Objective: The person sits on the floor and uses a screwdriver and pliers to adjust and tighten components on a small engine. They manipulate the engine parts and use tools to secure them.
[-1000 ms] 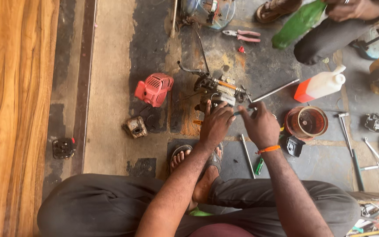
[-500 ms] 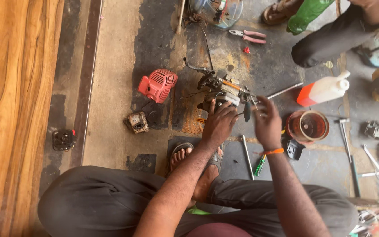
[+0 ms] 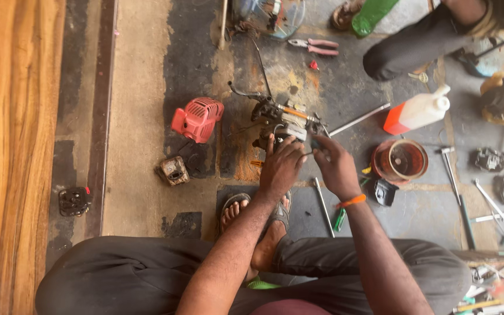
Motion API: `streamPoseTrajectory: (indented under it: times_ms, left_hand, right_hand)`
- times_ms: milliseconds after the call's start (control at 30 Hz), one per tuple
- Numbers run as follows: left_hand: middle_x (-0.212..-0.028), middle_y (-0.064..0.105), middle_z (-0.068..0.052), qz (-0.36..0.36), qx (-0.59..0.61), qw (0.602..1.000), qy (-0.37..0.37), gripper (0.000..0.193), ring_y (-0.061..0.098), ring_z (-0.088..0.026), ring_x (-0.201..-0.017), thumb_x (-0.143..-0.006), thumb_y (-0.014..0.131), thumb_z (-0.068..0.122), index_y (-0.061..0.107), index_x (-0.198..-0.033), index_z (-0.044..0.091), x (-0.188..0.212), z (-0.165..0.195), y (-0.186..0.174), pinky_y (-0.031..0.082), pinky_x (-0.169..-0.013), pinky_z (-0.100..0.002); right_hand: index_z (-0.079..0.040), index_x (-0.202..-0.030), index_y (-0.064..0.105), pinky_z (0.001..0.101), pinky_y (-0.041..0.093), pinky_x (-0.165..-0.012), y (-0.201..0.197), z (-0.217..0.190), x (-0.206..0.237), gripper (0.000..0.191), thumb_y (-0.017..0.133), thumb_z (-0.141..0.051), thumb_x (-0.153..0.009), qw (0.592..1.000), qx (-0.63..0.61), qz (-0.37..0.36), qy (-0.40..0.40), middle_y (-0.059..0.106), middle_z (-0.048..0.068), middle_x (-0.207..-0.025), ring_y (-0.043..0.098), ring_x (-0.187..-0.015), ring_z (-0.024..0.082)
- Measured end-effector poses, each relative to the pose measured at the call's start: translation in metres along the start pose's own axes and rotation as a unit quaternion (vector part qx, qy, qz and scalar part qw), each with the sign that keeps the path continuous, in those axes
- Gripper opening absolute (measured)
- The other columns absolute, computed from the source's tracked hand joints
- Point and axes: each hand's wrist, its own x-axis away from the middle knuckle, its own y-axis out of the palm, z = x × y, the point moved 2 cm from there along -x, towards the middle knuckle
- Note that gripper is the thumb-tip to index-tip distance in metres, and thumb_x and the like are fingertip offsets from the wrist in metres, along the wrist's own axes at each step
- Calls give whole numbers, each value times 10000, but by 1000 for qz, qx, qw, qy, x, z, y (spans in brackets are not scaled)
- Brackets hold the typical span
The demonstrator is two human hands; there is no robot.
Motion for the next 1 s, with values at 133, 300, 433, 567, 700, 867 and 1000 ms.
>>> streamPoseTrajectory:
  times_ms: [133,300,433,567,700,867,1000]
  left_hand:
    - [-1274,696,-48,1,-5,1000,-3,230,563,-265,-1346,-1054,560,263,696,-1132,95,3,-1,4,188,-1250,-669]
    - [-1265,699,-47,2,-12,1000,-1,222,565,-258,-1334,-1034,551,275,683,-1108,111,1,1,0,190,-1237,-669]
    - [-1262,701,-37,3,-3,1000,-10,217,563,-253,-1346,-1070,539,258,689,-1122,109,3,3,-4,191,-1258,-667]
    - [-1263,692,-39,22,-2,1000,-3,204,563,-251,-1345,-1058,554,260,674,-1138,116,2,4,-7,193,-1245,-669]
    - [-1241,683,-16,7,-12,1000,-8,202,568,-235,-1334,-1030,599,255,658,-1161,113,1,6,-10,211,-1257,-669]
    - [-1248,667,-22,12,-14,1000,-7,234,556,-237,-1358,-1011,623,245,650,-1189,95,3,9,-14,212,-1255,-650]
    - [-1253,669,-24,9,-30,999,11,204,557,-236,-1331,-1015,617,251,651,-1160,111,0,6,-12,195,-1244,-671]
  right_hand:
    - [-159,-1013,717,374,551,-918,-1,-10,3,239,624,30,-901,967,30,100,-231,710,123,-1295,696,-1098,343]
    - [-130,-1258,521,328,548,-932,-2,7,3,357,727,-164,-968,981,-129,43,135,707,117,-1196,713,-1111,267]
    - [-149,-1151,674,365,555,-915,-3,2,2,227,676,-71,-938,998,-24,16,-54,729,119,-1245,727,-1101,270]
    - [-97,-1075,724,399,565,-928,-4,-5,2,192,641,-7,-926,975,8,140,-170,684,128,-1290,700,-1113,337]
    - [-100,-1265,478,375,562,-869,-3,1,5,420,738,-174,-944,981,-89,107,135,622,97,-1263,703,-1093,285]
    - [-136,-1020,670,425,562,-934,-4,-18,2,184,683,-27,-872,973,100,96,-186,711,96,-1266,698,-1144,328]
    - [-73,-1230,600,392,588,-953,-13,-12,-2,308,557,-29,-928,975,-110,150,-125,600,117,-1336,687,-1173,315]
